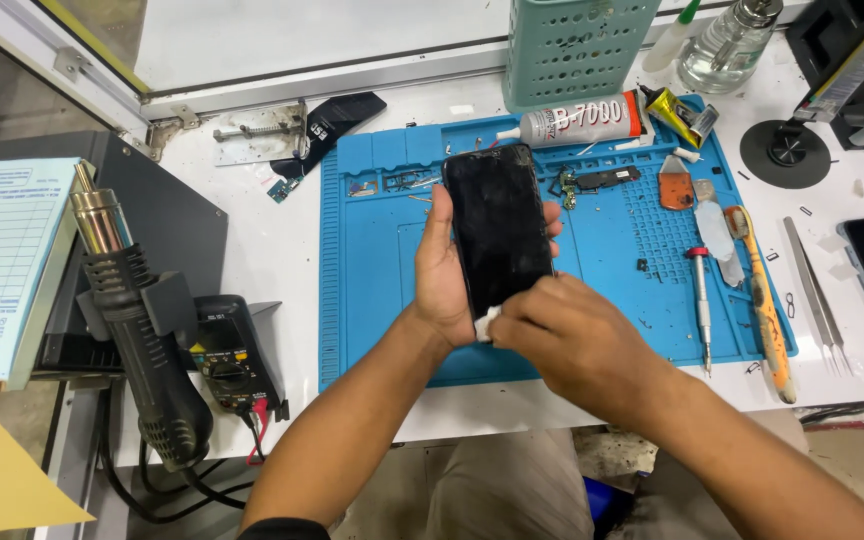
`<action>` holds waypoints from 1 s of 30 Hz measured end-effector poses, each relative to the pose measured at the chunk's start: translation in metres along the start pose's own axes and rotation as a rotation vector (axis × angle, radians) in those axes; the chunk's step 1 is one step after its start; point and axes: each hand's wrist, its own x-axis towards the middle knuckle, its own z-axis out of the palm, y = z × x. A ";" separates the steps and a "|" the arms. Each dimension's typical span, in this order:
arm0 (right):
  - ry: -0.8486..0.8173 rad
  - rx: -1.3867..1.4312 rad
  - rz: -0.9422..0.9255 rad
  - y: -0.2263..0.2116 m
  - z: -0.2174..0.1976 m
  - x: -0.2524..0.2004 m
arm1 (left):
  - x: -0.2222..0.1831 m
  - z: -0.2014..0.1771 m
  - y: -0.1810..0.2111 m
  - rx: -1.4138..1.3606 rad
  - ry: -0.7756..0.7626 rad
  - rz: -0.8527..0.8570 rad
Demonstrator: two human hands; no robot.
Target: Removing a damaged screen and cleaning the frame of a mobile phone for repair
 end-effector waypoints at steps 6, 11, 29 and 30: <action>0.027 -0.125 -0.121 0.024 -0.004 -0.001 | -0.001 0.001 -0.016 -0.074 -0.048 -0.023; 0.080 -0.273 -0.147 0.052 -0.016 0.025 | 0.001 -0.012 -0.029 -0.055 -0.034 -0.085; 0.020 -0.315 -0.092 0.042 -0.031 0.005 | -0.012 0.019 -0.033 0.003 0.007 -0.079; 0.050 -0.390 -0.107 0.049 -0.036 0.011 | -0.014 0.020 -0.035 0.002 0.021 -0.093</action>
